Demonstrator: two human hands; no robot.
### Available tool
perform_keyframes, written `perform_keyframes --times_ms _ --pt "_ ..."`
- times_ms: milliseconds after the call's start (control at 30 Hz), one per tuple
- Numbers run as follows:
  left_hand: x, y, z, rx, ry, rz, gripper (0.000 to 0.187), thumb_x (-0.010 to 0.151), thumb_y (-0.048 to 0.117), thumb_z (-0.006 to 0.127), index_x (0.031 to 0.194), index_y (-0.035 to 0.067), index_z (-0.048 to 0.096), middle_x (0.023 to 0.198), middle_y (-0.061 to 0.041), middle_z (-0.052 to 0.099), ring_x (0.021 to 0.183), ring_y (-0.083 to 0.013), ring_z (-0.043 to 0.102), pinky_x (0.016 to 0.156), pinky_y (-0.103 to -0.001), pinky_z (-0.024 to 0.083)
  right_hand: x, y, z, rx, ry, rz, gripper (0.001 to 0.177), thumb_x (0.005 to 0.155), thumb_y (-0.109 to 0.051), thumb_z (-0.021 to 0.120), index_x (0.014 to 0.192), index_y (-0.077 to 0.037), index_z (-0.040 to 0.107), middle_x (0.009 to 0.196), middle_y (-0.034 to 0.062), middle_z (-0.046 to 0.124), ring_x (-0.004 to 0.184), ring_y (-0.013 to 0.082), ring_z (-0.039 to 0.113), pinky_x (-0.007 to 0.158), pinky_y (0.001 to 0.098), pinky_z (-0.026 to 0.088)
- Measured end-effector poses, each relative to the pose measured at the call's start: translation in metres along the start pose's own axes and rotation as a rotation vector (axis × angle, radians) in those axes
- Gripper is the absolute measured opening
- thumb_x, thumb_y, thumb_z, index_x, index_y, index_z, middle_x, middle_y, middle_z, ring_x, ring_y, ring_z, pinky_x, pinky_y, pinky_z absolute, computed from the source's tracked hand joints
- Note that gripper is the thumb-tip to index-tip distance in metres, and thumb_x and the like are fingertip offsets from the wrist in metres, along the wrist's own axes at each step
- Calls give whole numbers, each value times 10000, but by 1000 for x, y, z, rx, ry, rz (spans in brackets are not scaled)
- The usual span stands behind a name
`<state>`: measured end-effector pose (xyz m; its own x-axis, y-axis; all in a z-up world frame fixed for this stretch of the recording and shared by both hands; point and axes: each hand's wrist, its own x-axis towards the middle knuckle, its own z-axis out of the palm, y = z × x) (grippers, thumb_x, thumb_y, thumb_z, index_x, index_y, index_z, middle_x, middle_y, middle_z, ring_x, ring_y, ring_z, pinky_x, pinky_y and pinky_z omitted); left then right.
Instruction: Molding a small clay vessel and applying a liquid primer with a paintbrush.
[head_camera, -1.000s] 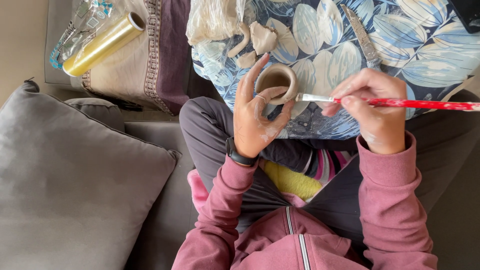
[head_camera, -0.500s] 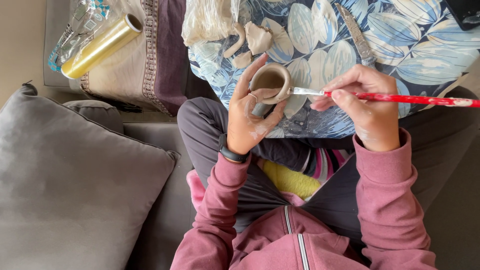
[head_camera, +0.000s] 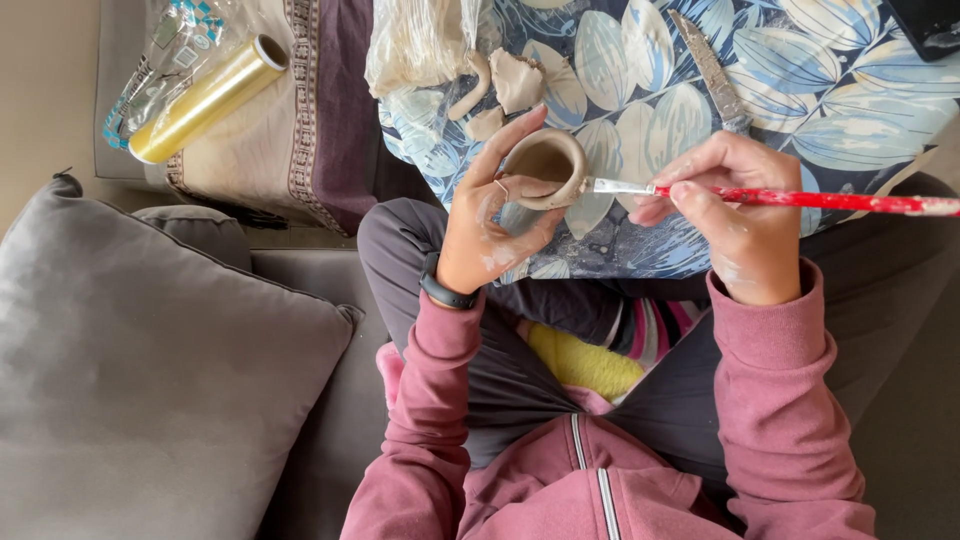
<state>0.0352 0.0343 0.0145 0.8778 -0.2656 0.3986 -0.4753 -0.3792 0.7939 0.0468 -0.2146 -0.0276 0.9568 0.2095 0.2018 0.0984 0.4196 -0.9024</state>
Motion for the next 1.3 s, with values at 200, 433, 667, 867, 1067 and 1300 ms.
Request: perform_keyframes --times_ms 200,433,667,867,1067,1300 --pt "-1 6 -1 135 -8 -31 310 736 -23 853 1017 36 737 1607 -177 377 1426 -382 570 1188 -451 517 1 -6 3 -157 -92 -25 97 904 133 563 973 68 582 868 204 708 687 232 721 679 252 597" --pt "-2 27 10 361 37 -8 446 689 118 942 1090 44 761 1585 -116 407 1485 -389 455 1246 -473 451 1 6 -7 -8 23 -92 92 903 86 540 946 14 576 894 158 672 656 219 686 667 285 640" --pt "-3 32 25 483 188 -45 254 798 150 896 992 24 791 1516 -82 486 1449 -350 476 1205 -439 470 1 7 -8 50 62 -64 97 898 25 502 951 -21 568 909 138 678 639 201 670 666 286 642" --pt "-1 25 6 296 37 -57 257 801 66 860 1047 21 798 1519 -90 498 1478 -354 433 1244 -472 423 2 7 -5 -20 -14 -121 84 903 59 532 955 1 563 885 152 672 642 210 674 655 277 630" --pt "1 26 1 309 -3 35 255 881 109 794 1124 66 732 1584 -140 413 1502 -451 360 1260 -606 315 4 6 6 -133 -39 -245 95 933 -44 581 886 38 575 817 203 696 622 232 697 608 318 603" --pt "1 26 11 389 165 87 470 770 480 875 1029 112 737 1551 -189 462 1416 -529 410 1129 -723 290 7 22 3 -38 71 -275 243 879 -163 651 817 70 678 704 234 715 543 234 724 537 363 618"
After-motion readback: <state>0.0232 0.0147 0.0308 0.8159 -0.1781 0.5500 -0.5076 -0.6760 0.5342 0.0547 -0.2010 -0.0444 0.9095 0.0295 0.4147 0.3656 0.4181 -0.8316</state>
